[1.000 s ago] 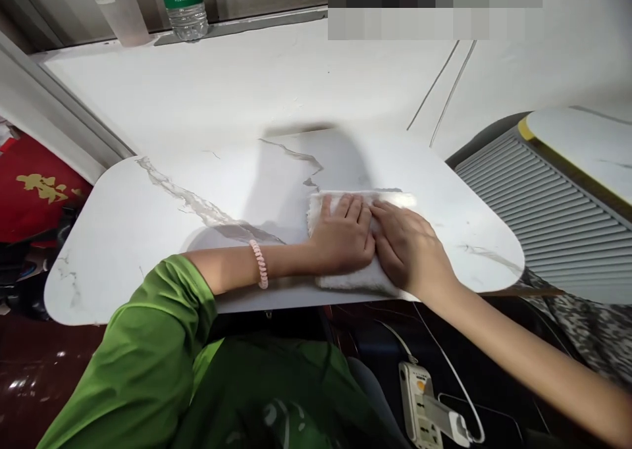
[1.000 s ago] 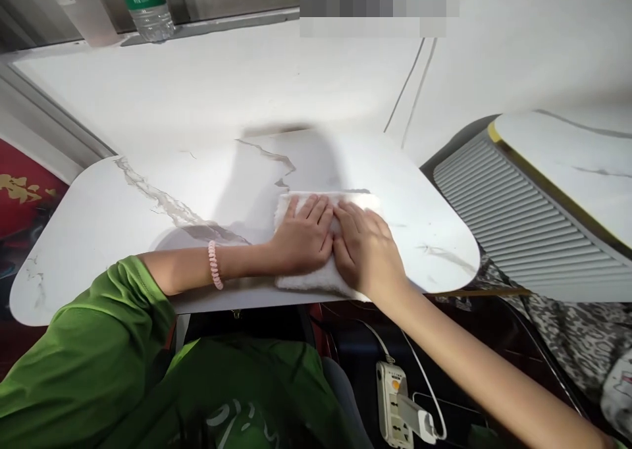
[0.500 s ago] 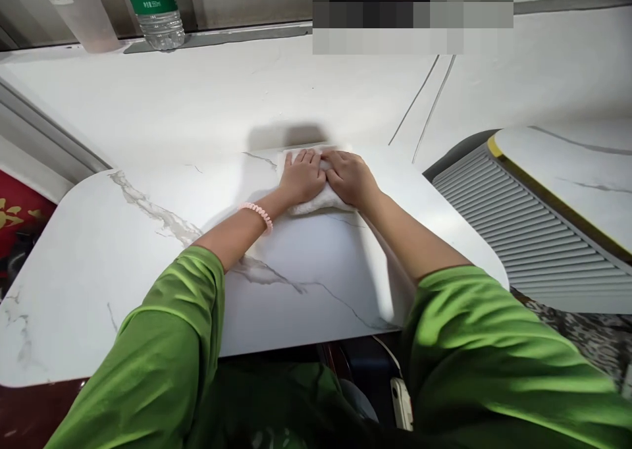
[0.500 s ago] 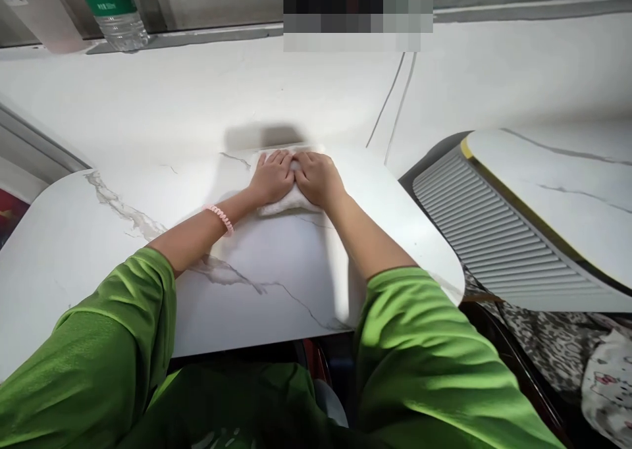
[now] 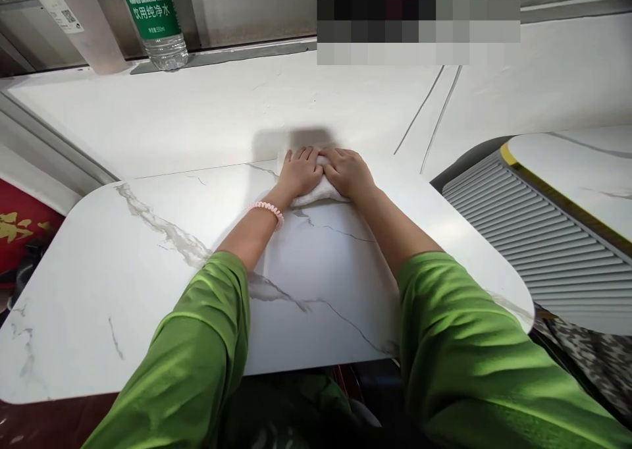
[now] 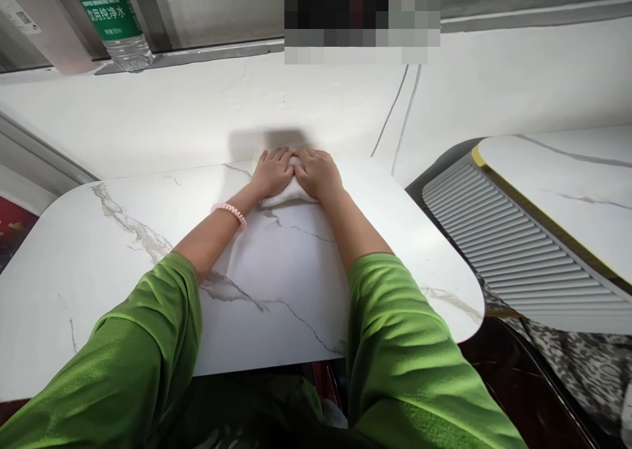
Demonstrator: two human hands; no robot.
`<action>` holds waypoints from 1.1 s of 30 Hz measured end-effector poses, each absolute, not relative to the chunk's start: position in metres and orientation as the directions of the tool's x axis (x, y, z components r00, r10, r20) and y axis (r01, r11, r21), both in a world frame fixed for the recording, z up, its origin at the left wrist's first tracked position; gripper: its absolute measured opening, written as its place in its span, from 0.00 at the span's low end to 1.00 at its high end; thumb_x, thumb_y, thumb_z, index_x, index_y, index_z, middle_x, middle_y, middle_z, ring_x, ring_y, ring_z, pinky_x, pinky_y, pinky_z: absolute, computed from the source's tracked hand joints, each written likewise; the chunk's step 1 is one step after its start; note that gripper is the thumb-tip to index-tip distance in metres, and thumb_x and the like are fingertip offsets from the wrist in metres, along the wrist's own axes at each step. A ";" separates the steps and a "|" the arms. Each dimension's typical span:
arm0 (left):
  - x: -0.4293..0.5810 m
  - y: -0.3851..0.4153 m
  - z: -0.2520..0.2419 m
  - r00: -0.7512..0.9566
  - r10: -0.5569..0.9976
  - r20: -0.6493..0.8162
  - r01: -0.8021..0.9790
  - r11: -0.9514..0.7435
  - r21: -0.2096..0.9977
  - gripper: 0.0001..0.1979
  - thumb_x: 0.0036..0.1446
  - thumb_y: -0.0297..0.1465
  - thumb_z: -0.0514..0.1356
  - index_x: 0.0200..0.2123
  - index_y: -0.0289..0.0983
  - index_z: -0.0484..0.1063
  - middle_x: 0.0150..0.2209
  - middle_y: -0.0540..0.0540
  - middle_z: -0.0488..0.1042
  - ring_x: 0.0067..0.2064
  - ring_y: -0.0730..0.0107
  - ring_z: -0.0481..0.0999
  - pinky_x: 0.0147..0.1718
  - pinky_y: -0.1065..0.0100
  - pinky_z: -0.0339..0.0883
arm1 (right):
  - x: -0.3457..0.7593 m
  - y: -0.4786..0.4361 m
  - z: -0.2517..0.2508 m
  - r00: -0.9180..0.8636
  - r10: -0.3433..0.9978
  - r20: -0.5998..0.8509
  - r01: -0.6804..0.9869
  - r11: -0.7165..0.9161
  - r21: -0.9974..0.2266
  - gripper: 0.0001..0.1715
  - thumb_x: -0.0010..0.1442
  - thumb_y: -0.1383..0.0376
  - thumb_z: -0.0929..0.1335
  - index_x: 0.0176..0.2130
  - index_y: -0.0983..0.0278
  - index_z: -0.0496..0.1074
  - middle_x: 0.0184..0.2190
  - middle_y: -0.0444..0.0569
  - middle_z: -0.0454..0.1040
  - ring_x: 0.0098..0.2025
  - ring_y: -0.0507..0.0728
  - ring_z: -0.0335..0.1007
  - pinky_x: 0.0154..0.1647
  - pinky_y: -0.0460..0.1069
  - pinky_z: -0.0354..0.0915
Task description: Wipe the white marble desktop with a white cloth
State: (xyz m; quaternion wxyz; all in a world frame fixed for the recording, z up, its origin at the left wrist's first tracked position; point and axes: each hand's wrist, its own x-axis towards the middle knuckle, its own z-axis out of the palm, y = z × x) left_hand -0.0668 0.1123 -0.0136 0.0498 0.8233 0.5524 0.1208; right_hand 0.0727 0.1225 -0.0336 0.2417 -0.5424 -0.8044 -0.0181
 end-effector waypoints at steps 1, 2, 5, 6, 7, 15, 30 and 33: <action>-0.068 0.107 -0.013 0.354 0.926 0.133 0.901 -0.376 0.215 0.26 0.68 0.30 0.42 0.66 0.30 0.56 0.69 0.41 0.55 0.70 0.61 0.51 0.68 0.54 0.40 | 0.072 0.118 -0.033 -0.300 0.864 0.405 0.880 0.414 -0.232 0.26 0.59 0.68 0.57 0.53 0.67 0.70 0.53 0.58 0.74 0.54 0.66 0.68 0.58 0.61 0.60; -0.069 0.100 -0.012 0.350 0.928 0.125 0.904 -0.370 0.213 0.26 0.68 0.30 0.42 0.66 0.30 0.56 0.69 0.40 0.55 0.70 0.61 0.51 0.68 0.53 0.40 | 0.070 0.112 -0.033 -0.308 0.864 0.400 0.880 0.418 -0.227 0.26 0.59 0.68 0.57 0.53 0.67 0.70 0.53 0.58 0.74 0.54 0.66 0.68 0.58 0.61 0.60; -0.075 0.072 -0.009 0.354 0.929 0.111 0.908 -0.370 0.197 0.26 0.68 0.30 0.42 0.67 0.29 0.55 0.69 0.39 0.54 0.70 0.60 0.50 0.68 0.52 0.39 | 0.064 0.081 -0.031 -0.340 0.852 0.398 0.876 0.441 -0.196 0.26 0.61 0.68 0.56 0.54 0.68 0.69 0.55 0.59 0.73 0.56 0.65 0.67 0.59 0.60 0.59; -0.077 0.058 -0.008 0.359 0.927 0.108 0.908 -0.373 0.190 0.26 0.68 0.30 0.42 0.67 0.28 0.55 0.69 0.39 0.53 0.70 0.60 0.50 0.68 0.51 0.39 | 0.061 0.067 -0.030 -0.350 0.845 0.404 0.874 0.450 -0.184 0.26 0.61 0.68 0.56 0.55 0.69 0.69 0.56 0.60 0.72 0.57 0.65 0.67 0.60 0.60 0.58; -0.081 0.044 -0.007 0.365 0.925 0.104 0.907 -0.379 0.185 0.26 0.68 0.30 0.42 0.67 0.28 0.55 0.69 0.38 0.53 0.70 0.59 0.50 0.68 0.51 0.39 | 0.059 0.050 -0.030 -0.358 0.838 0.411 0.873 0.457 -0.172 0.26 0.62 0.68 0.55 0.55 0.69 0.69 0.57 0.60 0.71 0.58 0.65 0.66 0.60 0.61 0.58; -0.122 -0.106 -0.005 0.502 0.856 0.122 0.842 -0.516 0.157 0.27 0.68 0.32 0.44 0.66 0.26 0.55 0.69 0.36 0.54 0.70 0.55 0.50 0.68 0.50 0.38 | 0.029 -0.115 -0.026 -0.415 0.799 0.435 0.874 0.483 -0.052 0.28 0.67 0.66 0.53 0.59 0.75 0.65 0.60 0.63 0.68 0.63 0.65 0.62 0.65 0.60 0.54; -0.158 -0.011 -0.004 0.348 0.933 0.090 0.915 -0.359 0.186 0.25 0.67 0.30 0.45 0.65 0.30 0.57 0.68 0.38 0.55 0.70 0.59 0.52 0.68 0.51 0.41 | -0.015 0.004 -0.025 -0.429 0.805 0.411 0.820 0.538 -0.198 0.23 0.59 0.67 0.57 0.51 0.67 0.69 0.51 0.61 0.74 0.53 0.67 0.67 0.57 0.61 0.60; -0.169 0.037 -0.005 0.321 0.938 0.132 0.920 -0.342 0.193 0.24 0.66 0.29 0.46 0.64 0.32 0.60 0.67 0.39 0.58 0.68 0.60 0.55 0.67 0.52 0.42 | -0.029 0.057 -0.028 -0.401 0.821 0.407 0.825 0.517 -0.229 0.22 0.59 0.68 0.57 0.49 0.67 0.70 0.48 0.61 0.75 0.52 0.68 0.67 0.56 0.62 0.59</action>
